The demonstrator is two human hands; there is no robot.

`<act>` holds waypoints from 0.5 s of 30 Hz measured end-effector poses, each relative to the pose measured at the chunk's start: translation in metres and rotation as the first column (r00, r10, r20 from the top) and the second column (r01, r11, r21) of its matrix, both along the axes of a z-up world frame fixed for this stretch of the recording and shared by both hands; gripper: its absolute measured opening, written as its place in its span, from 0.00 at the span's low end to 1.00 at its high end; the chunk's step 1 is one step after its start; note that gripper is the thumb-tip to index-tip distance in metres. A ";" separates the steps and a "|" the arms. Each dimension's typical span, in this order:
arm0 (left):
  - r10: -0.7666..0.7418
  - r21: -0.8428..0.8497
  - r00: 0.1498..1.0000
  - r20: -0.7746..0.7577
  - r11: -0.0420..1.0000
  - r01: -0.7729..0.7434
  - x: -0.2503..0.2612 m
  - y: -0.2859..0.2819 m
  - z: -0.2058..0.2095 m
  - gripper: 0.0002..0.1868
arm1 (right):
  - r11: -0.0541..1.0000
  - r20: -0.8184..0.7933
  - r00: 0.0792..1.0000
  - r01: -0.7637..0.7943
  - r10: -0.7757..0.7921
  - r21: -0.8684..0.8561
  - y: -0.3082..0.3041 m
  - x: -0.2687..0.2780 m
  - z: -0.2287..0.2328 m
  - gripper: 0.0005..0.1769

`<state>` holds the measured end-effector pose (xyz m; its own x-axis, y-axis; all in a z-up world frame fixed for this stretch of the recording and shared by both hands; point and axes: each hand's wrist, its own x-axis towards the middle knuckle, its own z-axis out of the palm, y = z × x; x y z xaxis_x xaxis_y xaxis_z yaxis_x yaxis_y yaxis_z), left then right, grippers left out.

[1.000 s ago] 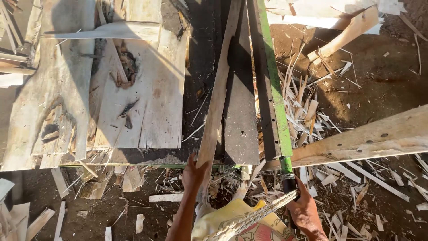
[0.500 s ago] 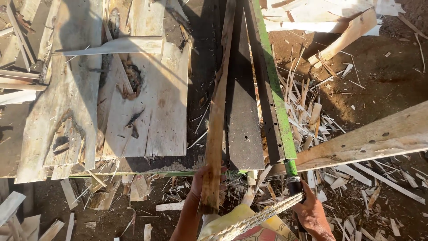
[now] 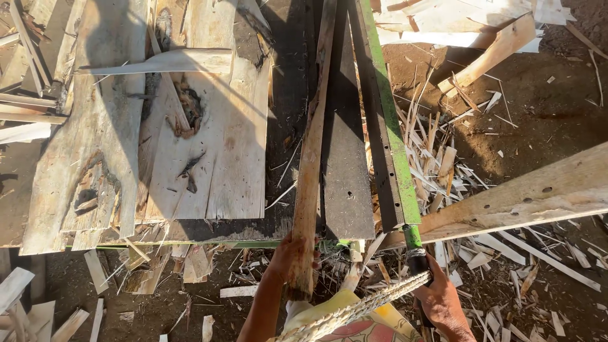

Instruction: Cutting and trimming thin strips of wood using a manual mechanical cutter.

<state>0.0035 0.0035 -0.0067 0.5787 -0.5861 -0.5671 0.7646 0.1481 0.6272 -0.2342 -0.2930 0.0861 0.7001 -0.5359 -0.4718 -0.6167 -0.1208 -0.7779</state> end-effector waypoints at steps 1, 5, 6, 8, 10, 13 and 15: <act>0.002 0.001 1.000 -0.001 1.000 -0.002 -0.001 -0.001 -0.006 0.22 | 1.000 -0.001 1.000 -0.002 0.002 0.001 0.000 0.001 0.002 0.42; 0.035 0.001 0.999 0.024 0.999 -0.035 -0.002 -0.004 -0.031 0.20 | 1.000 -0.073 0.997 -0.019 0.017 -0.017 -0.004 0.001 -0.005 0.41; 0.038 0.024 0.999 0.035 0.999 -0.038 -0.003 -0.004 -0.038 0.19 | 0.993 -0.118 0.991 -0.073 0.062 -0.090 -0.007 -0.001 -0.009 0.41; 0.022 0.025 0.998 0.066 0.999 -0.023 -0.003 -0.006 -0.036 0.20 | 0.991 -0.123 0.990 -0.082 0.068 -0.107 -0.008 -0.002 -0.009 0.40; 0.008 0.027 0.995 0.097 1.000 -0.011 -0.004 -0.008 -0.022 0.21 | 0.988 -0.128 0.989 -0.093 0.077 -0.124 -0.014 -0.008 -0.024 0.38; 0.017 -0.035 0.998 0.060 0.999 -0.015 -0.003 -0.012 0.010 0.22 | 0.941 0.105 0.971 -0.179 0.217 -0.288 -0.024 -0.021 -0.056 0.40; 0.061 -0.314 0.986 -0.153 0.943 -0.107 -0.001 -0.014 0.023 0.22 | 0.885 0.201 0.930 -0.204 0.309 -0.418 -0.025 -0.023 -0.059 0.44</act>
